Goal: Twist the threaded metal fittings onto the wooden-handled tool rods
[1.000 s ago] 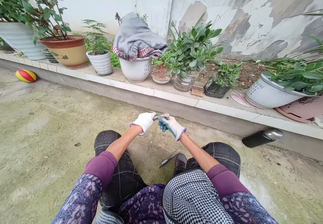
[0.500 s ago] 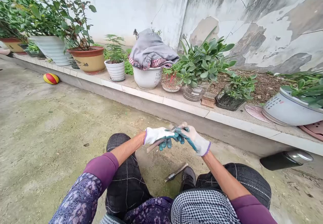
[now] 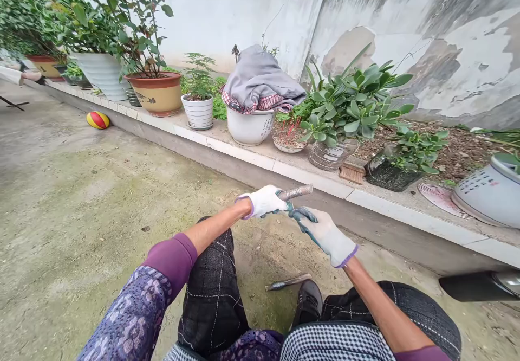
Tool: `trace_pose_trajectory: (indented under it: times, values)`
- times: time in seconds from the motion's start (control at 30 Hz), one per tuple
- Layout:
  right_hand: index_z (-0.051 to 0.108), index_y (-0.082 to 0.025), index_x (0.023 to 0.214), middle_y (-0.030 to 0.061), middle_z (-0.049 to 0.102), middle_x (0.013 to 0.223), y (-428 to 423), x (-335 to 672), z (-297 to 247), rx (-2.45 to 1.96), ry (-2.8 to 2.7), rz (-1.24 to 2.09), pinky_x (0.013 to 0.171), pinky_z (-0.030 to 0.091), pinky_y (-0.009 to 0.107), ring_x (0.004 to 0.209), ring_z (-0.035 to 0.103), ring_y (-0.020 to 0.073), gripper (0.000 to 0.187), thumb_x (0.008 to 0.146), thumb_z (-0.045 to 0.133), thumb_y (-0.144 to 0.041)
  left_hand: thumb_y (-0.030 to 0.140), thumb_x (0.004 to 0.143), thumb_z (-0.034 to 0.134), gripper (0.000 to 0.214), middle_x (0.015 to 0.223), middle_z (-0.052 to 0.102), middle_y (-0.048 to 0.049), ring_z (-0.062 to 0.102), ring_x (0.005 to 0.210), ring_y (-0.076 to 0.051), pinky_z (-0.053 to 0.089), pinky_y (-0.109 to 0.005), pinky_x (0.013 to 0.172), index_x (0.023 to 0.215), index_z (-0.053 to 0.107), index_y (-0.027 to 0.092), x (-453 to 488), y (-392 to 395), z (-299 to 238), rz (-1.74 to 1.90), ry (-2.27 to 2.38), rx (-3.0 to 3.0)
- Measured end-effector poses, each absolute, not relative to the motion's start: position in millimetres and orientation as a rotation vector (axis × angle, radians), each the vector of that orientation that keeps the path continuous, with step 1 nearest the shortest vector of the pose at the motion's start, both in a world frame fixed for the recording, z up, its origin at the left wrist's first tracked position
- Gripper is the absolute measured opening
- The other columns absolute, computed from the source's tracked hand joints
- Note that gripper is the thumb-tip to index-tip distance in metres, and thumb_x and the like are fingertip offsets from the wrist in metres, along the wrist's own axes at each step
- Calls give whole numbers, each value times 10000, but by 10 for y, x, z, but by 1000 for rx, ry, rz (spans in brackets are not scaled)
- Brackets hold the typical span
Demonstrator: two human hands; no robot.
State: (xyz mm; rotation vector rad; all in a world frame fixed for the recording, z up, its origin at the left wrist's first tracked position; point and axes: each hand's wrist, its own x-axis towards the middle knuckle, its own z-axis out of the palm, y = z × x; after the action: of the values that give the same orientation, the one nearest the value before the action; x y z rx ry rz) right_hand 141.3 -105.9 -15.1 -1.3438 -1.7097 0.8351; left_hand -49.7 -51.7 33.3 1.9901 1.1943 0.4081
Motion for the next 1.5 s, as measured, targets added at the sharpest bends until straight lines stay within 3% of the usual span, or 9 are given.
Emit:
trace_pose_trajectory:
  times: [0.2,0.37,0.5,0.6,0.83,0.93,1.03,1.23,1.5]
  values:
    - [726,-203,820,23,651,690,-857,1474,-41,-1513,-2131,633,586,404,271,608,515,158,287,784,495,-369,145,918,491,236,902,724,-148,711,848,-274,528,-352,716,1044,690,150,-560,-257,120,-80,1457,2884]
    - [733,-178,817,41,712,780,-423,1741,30,-1542,-2124,559,646,428,265,657,556,159,259,765,513,-306,282,944,514,259,867,736,-108,717,803,-270,517,-329,683,1120,693,220,-455,-222,-31,-125,1222,2943]
    - [725,-149,871,25,639,667,-403,1660,-210,-1677,-1981,716,561,401,252,589,525,148,296,804,476,-295,411,943,507,284,939,746,-47,708,824,-213,492,-259,686,1105,686,261,-520,-134,97,122,1327,2740]
    - [723,-161,934,18,619,667,-584,1417,-383,-1657,-2066,711,544,376,242,570,499,136,300,831,461,-264,402,959,479,302,994,744,-60,709,870,-221,497,-268,722,1127,675,245,-642,-43,149,144,1493,2682]
    - [734,-186,873,34,676,720,-650,1370,-319,-1522,-2211,565,601,394,243,627,534,143,240,830,502,-234,207,938,467,283,929,735,-135,716,866,-285,517,-350,729,1102,698,202,-680,-165,-26,-394,1341,2927]
    - [723,-178,835,47,694,765,-562,1520,-229,-1493,-1991,665,585,425,237,650,559,148,222,795,513,-242,299,948,474,277,862,729,-109,708,807,-272,496,-324,686,1096,696,225,-628,-283,-2,-244,1264,2923]
    - [690,-164,843,6,585,610,-541,1552,-216,-1511,-1750,941,428,363,232,476,450,117,235,781,517,-311,383,929,499,268,822,720,-59,685,745,-230,460,-283,643,1023,702,234,-625,-320,84,-89,1241,2807]
    - [650,-151,865,-39,492,554,-599,1287,-408,-1450,-1641,1159,364,344,199,404,421,82,215,784,508,-290,377,919,533,247,899,724,-14,665,798,-166,450,-214,651,1033,669,205,-767,-182,159,227,1311,2593]
    - [659,-165,844,-24,553,590,-747,1129,-438,-1590,-1993,1123,382,362,185,429,465,79,184,806,482,-199,183,948,468,270,901,732,-138,714,867,-278,512,-346,742,1089,699,180,-792,-181,-15,-457,1378,2944]
